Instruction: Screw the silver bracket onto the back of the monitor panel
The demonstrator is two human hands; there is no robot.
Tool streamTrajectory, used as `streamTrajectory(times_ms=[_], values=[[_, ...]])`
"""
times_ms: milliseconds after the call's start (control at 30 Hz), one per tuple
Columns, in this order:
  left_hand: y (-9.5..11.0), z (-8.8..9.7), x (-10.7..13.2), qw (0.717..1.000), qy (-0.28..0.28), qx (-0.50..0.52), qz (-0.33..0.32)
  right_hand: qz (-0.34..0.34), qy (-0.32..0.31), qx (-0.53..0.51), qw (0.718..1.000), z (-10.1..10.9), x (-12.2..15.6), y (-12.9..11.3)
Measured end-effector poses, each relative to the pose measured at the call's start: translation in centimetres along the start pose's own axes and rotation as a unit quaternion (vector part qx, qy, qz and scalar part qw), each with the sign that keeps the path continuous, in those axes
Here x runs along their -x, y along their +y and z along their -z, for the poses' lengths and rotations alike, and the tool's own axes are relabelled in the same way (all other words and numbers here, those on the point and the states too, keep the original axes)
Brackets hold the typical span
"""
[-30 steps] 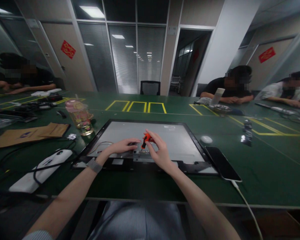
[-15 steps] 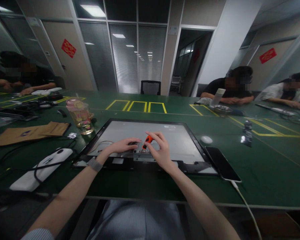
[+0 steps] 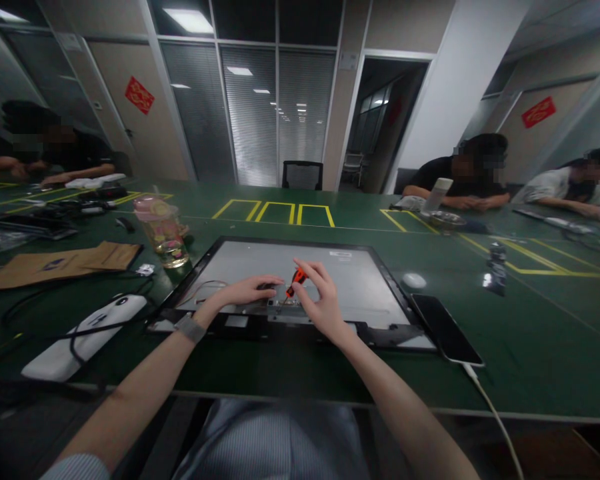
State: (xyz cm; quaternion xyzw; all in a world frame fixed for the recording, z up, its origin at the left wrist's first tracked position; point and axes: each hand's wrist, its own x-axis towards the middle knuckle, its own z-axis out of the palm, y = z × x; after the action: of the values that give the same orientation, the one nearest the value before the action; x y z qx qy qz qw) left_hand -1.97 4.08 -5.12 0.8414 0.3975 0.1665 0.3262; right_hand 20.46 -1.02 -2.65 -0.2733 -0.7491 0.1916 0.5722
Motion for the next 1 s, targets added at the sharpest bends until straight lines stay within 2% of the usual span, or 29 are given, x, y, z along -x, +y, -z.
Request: streamTrajectory(times_ms=[67, 133, 300, 367, 467, 600, 800, 1000], values=[[0.03, 0.01, 0.0, 1.0, -0.002, -0.003, 0.005, -0.012, -0.036, -0.05, 0.998, -0.03, 0.03, -0.11], [-0.04, 0.01, -0.01, 1.0, -0.004, -0.001, 0.001, -0.016, -0.047, -0.073, 0.996, -0.14, 0.07, -0.14], [-0.55, -0.07, -0.11, 1.0, -0.005, 0.003, -0.006, 0.007, 0.026, 0.003, 1.0, -0.33, 0.15, 0.08], [-0.67, -0.1, -0.15, 1.0, -0.004, 0.004, -0.008, 0.013, 0.033, 0.017, 0.999, -0.31, 0.17, -0.02], [-0.59, -0.13, -0.15, 1.0, -0.004, 0.008, -0.018, 0.015, -0.004, -0.012, 1.0, -0.23, 0.21, -0.42], [-0.2, -0.1, -0.08, 1.0, -0.002, -0.001, -0.008, -0.018, -0.049, -0.096, 0.994, -0.21, 0.19, -0.66], [-0.51, -0.06, -0.14, 1.0, -0.004, -0.007, -0.005, -0.011, 0.029, -0.021, 0.999, -0.31, 0.21, 0.08], [-0.67, -0.03, -0.16, 1.0, -0.005, -0.001, -0.015, -0.019, 0.005, -0.056, 0.998, -0.34, 0.13, -0.48]])
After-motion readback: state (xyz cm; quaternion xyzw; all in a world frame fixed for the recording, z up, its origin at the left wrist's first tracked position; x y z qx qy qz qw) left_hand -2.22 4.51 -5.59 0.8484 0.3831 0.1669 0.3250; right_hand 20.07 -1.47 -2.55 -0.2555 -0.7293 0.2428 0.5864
